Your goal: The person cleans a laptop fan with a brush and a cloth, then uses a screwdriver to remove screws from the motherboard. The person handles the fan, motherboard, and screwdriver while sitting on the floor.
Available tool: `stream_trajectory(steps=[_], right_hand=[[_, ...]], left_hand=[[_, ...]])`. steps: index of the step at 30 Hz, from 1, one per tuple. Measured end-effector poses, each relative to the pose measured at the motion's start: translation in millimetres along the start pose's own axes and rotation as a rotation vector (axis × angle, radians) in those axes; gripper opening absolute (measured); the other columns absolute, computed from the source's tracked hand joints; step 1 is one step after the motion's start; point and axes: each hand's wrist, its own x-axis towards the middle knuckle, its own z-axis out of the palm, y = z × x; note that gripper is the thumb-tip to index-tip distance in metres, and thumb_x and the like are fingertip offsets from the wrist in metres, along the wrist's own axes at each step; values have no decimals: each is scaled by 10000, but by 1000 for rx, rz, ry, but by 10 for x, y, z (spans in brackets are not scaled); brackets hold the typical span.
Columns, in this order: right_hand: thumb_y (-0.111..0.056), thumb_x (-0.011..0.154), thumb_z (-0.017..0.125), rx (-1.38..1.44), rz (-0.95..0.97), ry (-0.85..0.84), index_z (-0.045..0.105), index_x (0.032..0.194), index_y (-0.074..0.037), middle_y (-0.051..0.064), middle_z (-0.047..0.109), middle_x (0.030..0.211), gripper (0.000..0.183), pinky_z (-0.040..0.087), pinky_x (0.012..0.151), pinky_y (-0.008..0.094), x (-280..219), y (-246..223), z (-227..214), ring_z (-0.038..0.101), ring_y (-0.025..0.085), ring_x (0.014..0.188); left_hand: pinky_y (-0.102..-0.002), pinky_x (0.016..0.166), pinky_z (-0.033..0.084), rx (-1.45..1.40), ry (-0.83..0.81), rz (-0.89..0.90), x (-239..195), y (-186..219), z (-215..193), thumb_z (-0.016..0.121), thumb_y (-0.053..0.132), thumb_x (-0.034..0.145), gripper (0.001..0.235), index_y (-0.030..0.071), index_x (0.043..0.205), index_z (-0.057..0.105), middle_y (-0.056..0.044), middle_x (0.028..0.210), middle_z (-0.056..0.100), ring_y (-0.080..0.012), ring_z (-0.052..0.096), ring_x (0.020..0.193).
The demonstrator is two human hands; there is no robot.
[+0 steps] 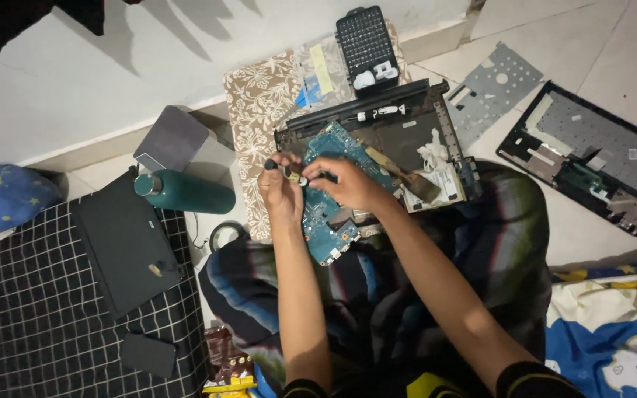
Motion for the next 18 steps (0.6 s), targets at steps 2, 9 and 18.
stream_trajectory(steps=[2,9,18], right_hand=[[-75,984,723,-8,-9,-5,715,1162,-44,163,773,1058,181,505,1008,458,24,69,-2,710,299,1072],[-121,970,762,-52,-4,-6,712,1165,-87,84,764,1050,204,492,1018,422,18,87,21,682,214,1048],[-69,973,741,-27,-59,6,725,1222,-21,196,776,1074,254,527,1007,481,-4,30,28,722,315,1093]], left_hand=[[-394,918,519,-17,2,1,6,-5,-3,703,271,980,288,5,1089,681,-119,949,599,-304,618,980],[-398,904,532,-4,3,-12,-12,-33,-36,705,257,974,281,5,1097,702,-119,922,613,-303,632,964],[-360,878,546,14,58,-4,2,-30,42,767,326,925,358,35,1131,734,-122,946,682,-264,669,948]])
